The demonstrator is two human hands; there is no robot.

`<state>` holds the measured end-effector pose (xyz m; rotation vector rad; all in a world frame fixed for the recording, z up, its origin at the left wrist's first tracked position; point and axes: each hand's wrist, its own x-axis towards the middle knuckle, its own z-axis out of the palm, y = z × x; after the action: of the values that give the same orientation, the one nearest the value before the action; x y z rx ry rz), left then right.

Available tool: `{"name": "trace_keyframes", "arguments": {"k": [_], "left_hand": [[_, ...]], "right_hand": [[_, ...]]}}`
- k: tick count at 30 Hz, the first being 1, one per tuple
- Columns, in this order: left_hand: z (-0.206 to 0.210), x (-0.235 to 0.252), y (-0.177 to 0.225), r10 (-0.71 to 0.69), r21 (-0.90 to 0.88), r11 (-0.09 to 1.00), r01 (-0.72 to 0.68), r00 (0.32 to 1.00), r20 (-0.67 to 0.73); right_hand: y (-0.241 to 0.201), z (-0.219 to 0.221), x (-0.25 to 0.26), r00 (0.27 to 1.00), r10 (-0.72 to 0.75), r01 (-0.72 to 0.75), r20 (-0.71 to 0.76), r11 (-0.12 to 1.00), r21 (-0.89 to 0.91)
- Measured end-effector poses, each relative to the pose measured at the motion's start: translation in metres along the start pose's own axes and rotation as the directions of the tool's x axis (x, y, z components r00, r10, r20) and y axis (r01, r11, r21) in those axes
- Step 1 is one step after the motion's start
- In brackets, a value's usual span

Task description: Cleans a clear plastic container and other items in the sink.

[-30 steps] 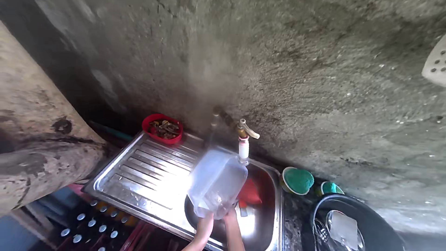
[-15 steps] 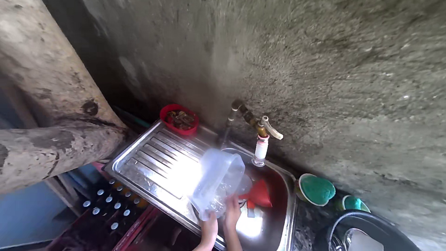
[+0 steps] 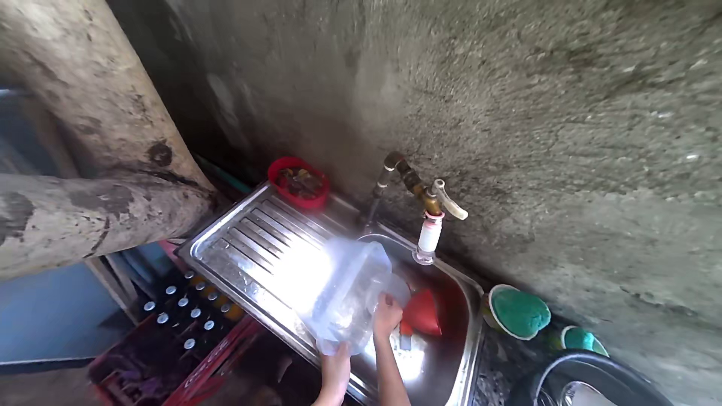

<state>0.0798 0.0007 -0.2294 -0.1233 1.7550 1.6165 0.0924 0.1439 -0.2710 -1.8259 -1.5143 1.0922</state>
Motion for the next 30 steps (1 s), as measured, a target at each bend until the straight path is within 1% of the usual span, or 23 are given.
{"name": "trace_keyframes", "arguments": {"k": [2, 3, 5, 7, 8, 9, 10, 12, 13, 14, 15, 17, 21, 23, 24, 26, 27, 28, 29, 30], "left_hand": [[-0.004, -0.004, 0.002, -0.016, 0.012, 1.000, 0.015, 1.000, 0.017], [-0.007, -0.006, 0.004, -0.034, 0.025, 0.999, 0.033, 0.999, 0.031], [-0.013, -0.011, 0.010, -0.095, 0.060, 0.994, 0.091, 0.993, 0.072], [-0.015, -0.013, 0.019, -0.172, 0.044, 0.985, 0.168, 0.981, 0.088], [-0.015, -0.013, 0.026, -0.209, 0.024, 0.978, 0.208, 0.974, 0.088], [-0.013, -0.013, 0.033, -0.253, 0.003, 0.967, 0.254, 0.963, 0.089], [-0.012, -0.014, 0.039, -0.293, -0.011, 0.955, 0.295, 0.951, 0.096], [-0.012, -0.012, 0.049, -0.354, -0.037, 0.932, 0.360, 0.928, 0.119], [-0.012, -0.011, 0.052, -0.378, -0.058, 0.920, 0.387, 0.917, 0.126], [-0.012, -0.010, 0.056, -0.394, -0.073, 0.911, 0.406, 0.908, 0.139], [-0.012, -0.011, 0.059, -0.408, -0.078, 0.903, 0.422, 0.901, 0.149], [-0.013, -0.013, 0.061, -0.431, -0.075, 0.892, 0.446, 0.888, 0.158], [-0.013, -0.017, 0.060, -0.439, -0.065, 0.888, 0.455, 0.882, 0.171], [-0.012, -0.017, 0.062, -0.433, -0.052, 0.892, 0.449, 0.882, 0.184], [-0.011, -0.016, 0.063, -0.437, -0.048, 0.890, 0.453, 0.879, 0.190], [-0.009, -0.013, 0.065, -0.448, -0.026, 0.886, 0.462, 0.871, 0.201], [-0.007, -0.011, 0.065, -0.453, -0.007, 0.885, 0.465, 0.865, 0.217], [-0.006, -0.010, 0.064, -0.453, 0.012, 0.886, 0.463, 0.861, 0.233], [-0.004, -0.010, 0.063, -0.450, 0.036, 0.889, 0.457, 0.855, 0.259], [-0.002, -0.011, 0.062, -0.450, 0.066, 0.890, 0.451, 0.845, 0.288]], "right_hand": [[-0.003, -0.002, 0.008, 1.000, -0.011, 0.011, 0.002, 1.000, -0.026], [-0.004, -0.005, 0.013, 0.999, -0.044, 0.044, 0.004, 0.998, -0.034], [-0.002, -0.016, 0.027, 0.985, -0.169, 0.171, 0.032, 0.984, -0.043], [0.001, -0.029, 0.040, 0.943, -0.319, 0.325, 0.096, 0.944, -0.051], [0.001, -0.037, 0.044, 0.909, -0.402, 0.410, 0.106, 0.910, -0.060], [-0.001, -0.044, 0.048, 0.866, -0.493, 0.499, 0.084, 0.864, -0.069], [-0.004, -0.049, 0.051, 0.803, -0.594, 0.596, 0.050, 0.798, -0.093], [-0.008, -0.054, 0.056, 0.628, -0.778, 0.761, -0.009, 0.616, -0.204], [-0.011, -0.055, 0.059, 0.543, -0.840, 0.805, -0.022, 0.527, -0.273], [-0.015, -0.056, 0.061, 0.480, -0.877, 0.823, -0.017, 0.457, -0.338], [-0.018, -0.058, 0.062, 0.447, -0.895, 0.823, 0.001, 0.411, -0.392], [-0.022, -0.063, 0.061, 0.434, -0.899, 0.821, 0.057, 0.369, -0.436], [-0.021, -0.074, 0.063, 0.356, -0.923, 0.871, 0.146, 0.271, -0.409], [-0.020, -0.077, 0.063, 0.369, -0.915, 0.858, 0.162, 0.269, -0.438], [-0.020, -0.078, 0.059, 0.402, -0.900, 0.840, 0.169, 0.289, -0.459], [-0.035, -0.080, 0.039, 0.529, -0.821, 0.799, 0.214, 0.397, -0.452], [-0.049, -0.080, 0.023, 0.590, -0.763, 0.787, 0.263, 0.471, -0.400], [-0.064, -0.078, 0.004, 0.628, -0.701, 0.778, 0.339, 0.548, -0.308], [-0.075, -0.074, -0.013, 0.623, -0.667, 0.772, 0.409, 0.609, -0.181], [-0.083, -0.067, -0.026, 0.598, -0.652, 0.751, 0.467, 0.660, -0.041]]}}
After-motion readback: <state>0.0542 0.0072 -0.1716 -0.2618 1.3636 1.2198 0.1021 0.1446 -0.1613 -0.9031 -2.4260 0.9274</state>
